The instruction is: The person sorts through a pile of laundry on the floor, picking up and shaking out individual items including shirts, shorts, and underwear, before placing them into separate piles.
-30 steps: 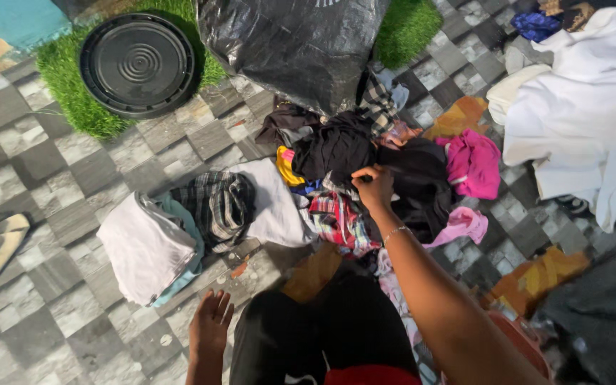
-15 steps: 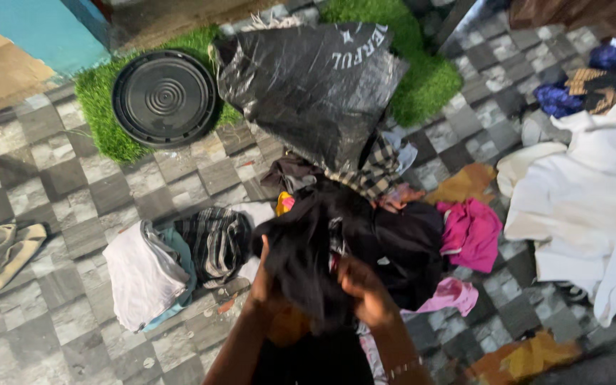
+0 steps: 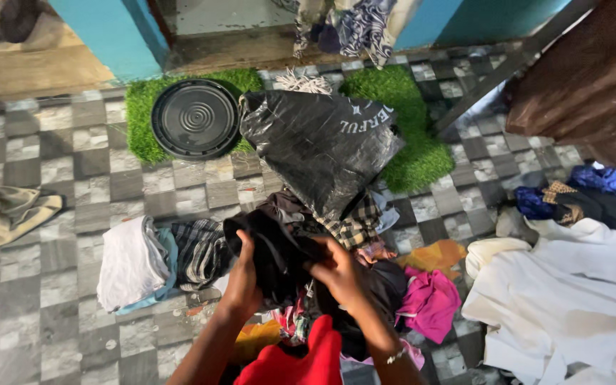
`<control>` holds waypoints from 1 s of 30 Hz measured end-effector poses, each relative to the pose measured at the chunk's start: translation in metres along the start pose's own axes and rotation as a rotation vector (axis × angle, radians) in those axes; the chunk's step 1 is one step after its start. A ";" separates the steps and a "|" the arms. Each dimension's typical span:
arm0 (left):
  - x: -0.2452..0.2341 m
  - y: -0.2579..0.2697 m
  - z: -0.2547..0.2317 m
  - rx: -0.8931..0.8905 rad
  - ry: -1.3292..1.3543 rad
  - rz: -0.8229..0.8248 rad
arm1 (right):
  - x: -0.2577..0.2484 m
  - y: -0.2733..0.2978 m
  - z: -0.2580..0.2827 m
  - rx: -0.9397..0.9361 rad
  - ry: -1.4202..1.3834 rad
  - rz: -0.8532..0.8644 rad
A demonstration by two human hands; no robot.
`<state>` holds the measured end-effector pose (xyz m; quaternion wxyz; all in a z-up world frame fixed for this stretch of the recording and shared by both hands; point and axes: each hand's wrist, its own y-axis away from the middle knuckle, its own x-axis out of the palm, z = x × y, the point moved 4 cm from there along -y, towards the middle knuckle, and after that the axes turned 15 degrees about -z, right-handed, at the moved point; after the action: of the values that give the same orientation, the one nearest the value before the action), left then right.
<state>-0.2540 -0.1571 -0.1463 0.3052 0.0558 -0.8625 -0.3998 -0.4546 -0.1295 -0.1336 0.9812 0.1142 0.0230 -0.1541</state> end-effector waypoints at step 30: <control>-0.195 0.128 -0.196 0.981 -1.342 -0.047 | 0.125 0.114 0.086 0.139 -0.565 -0.126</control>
<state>0.0341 -0.1327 -0.0507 -0.3412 -0.0495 -0.9363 0.0671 -0.2997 -0.0810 -0.0348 0.9270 0.1322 -0.2545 -0.2415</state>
